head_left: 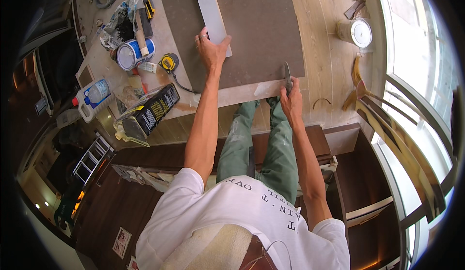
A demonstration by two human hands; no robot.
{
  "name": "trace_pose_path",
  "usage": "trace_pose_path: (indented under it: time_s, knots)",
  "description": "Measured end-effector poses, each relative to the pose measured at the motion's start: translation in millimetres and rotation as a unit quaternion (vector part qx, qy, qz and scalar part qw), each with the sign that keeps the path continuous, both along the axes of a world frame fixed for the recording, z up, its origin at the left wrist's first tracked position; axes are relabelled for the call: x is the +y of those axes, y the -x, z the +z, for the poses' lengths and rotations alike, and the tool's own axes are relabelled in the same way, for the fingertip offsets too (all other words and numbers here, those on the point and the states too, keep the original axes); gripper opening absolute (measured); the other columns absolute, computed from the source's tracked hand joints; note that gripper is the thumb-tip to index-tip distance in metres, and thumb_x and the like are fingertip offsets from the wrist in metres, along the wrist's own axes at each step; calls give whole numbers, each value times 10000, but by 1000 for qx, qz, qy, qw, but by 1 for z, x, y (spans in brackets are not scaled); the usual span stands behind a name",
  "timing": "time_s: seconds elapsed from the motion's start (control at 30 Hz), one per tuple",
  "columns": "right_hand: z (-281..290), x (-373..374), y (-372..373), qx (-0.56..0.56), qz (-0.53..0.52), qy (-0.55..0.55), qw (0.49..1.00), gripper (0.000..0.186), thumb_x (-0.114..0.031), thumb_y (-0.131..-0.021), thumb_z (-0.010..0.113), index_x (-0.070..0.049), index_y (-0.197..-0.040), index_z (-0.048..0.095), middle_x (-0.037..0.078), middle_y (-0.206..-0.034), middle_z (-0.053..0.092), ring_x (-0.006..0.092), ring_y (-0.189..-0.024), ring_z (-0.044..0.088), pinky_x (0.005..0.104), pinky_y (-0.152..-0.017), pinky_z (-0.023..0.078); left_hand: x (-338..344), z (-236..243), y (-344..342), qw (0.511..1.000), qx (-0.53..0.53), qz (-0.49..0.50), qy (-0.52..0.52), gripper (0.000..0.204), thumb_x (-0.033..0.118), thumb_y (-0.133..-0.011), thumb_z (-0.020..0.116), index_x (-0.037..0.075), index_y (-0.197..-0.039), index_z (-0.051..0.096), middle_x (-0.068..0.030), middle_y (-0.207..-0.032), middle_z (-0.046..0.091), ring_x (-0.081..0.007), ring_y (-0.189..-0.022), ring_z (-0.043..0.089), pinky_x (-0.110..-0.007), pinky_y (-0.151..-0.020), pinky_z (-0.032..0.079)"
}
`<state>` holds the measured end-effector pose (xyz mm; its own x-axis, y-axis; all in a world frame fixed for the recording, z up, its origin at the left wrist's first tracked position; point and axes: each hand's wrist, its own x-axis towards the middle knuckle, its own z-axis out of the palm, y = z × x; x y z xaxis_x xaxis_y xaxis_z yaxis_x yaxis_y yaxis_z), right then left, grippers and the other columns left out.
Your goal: The person uses a utility knife to cut a strip of white material along a straight edge on a workbench. They then lift a brown sheet, move it, and place it back down before continuing to cut and handle the material.
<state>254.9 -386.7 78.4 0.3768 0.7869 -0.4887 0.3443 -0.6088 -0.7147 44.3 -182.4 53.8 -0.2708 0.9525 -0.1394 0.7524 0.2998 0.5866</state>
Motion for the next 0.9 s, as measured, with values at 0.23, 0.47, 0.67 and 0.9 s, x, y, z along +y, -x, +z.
trace_pose_path:
  time_s: [0.23, 0.47, 0.67, 0.9]
  knots:
    - [2, 2, 1, -1, -6, 9, 1000, 384, -162, -917, 550, -33, -1270, 469, 296, -957, 624, 485, -848, 609, 501, -745, 477, 1, 0, -2, 1000, -6, 6, 0, 838, 338, -621, 890, -47, -1275, 534, -165, -1143, 552, -306, -1043, 576, -418, -905, 492]
    - [-1, 1, 1, 3, -11, 19, 1000, 387, -158, -908, 553, -31, -1264, 473, 293, -952, 626, 484, -864, 612, 506, -755, 478, 1, -1, -2, 1000, -6, 3, -7, 843, 329, -622, 890, -58, -1277, 529, -168, -1146, 548, -300, -1038, 577, -417, -901, 494]
    - [1, 1, 1, 2, -4, 14, 1000, 387, -154, -909, 551, -16, -1261, 470, 304, -978, 619, 491, -884, 609, 507, -763, 479, 1, 2, -3, 1000, -1, 6, 5, 840, 324, -631, 887, -60, -1283, 524, -173, -1161, 545, -306, -1056, 573, -417, -907, 494]
    - [0, 2, 2, 9, -2, 12, 1000, 384, -149, -915, 547, -6, -1261, 467, 316, -1032, 611, 500, -921, 597, 500, -783, 476, 1, 6, -1, 1000, -4, -4, 22, 875, 331, -630, 866, -62, -1317, 494, -206, -1206, 534, -343, -1099, 569, -446, -931, 483]
